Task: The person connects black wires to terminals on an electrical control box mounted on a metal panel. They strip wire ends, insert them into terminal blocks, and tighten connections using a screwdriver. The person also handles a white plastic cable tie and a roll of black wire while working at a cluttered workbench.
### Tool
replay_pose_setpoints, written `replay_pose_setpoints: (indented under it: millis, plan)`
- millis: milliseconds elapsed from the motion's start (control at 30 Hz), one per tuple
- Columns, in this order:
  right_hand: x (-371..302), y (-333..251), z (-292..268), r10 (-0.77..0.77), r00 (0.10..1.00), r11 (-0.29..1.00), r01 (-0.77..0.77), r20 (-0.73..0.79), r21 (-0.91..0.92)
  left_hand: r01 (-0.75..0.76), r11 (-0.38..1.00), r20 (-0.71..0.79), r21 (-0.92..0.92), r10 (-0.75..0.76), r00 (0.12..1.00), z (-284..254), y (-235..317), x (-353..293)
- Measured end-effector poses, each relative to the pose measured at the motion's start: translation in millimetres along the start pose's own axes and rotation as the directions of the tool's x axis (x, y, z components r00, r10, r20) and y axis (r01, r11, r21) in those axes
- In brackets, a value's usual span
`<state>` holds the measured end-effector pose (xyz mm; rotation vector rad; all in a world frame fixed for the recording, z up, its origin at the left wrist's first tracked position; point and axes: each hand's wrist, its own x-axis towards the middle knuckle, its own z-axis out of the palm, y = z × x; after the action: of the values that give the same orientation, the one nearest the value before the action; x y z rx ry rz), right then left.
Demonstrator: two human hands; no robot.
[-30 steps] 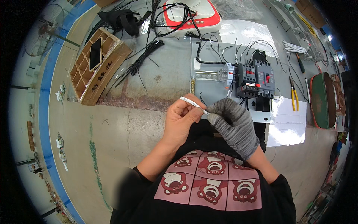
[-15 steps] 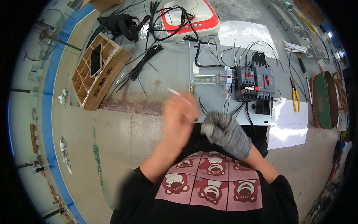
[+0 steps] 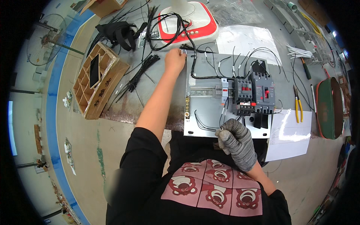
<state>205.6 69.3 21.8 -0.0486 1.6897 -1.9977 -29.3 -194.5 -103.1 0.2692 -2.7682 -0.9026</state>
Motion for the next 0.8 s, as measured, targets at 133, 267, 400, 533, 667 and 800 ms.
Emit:
replay_pose_setpoints:
  millis: [133, 267, 400, 533, 667, 800]
  plan:
    - [7, 0, -7, 0.068, 0.998, 0.998, -0.068, 0.012, 0.007, 0.119, 0.984, 0.136, -0.136, -0.101, 0.986, 0, -6, 7]
    - [12, 2, -6, 0.013, 0.999, 0.997, -0.01, 0.041, -0.072, -0.03, 0.998, 0.118, -0.055, 0.037, 0.992, 1, -11, 12]
    - [13, 1, -7, 0.007, 1.0, 0.999, -0.006, 0.03, -0.054, -0.169, 0.95, 0.099, 0.261, 0.148, 0.984, 0, 5, 13]
    - [9, 2, -10, -0.011, 1.0, 0.998, 0.012, 0.018, -0.064, -0.079, 0.981, 0.237, 0.175, 0.036, 0.971, -15, -10, 7]
    - [8, 8, -11, -0.04, 0.999, 0.997, 0.041, 0.017, -0.06, 0.23, 0.925, 0.399, -0.303, -0.096, 0.912, -49, -11, -32]
    - [13, 5, -3, -0.024, 1.0, 0.998, 0.025, 0.005, -0.066, 0.354, 0.653, 0.496, -0.67, 0.039, 0.867, -86, 6, -79]
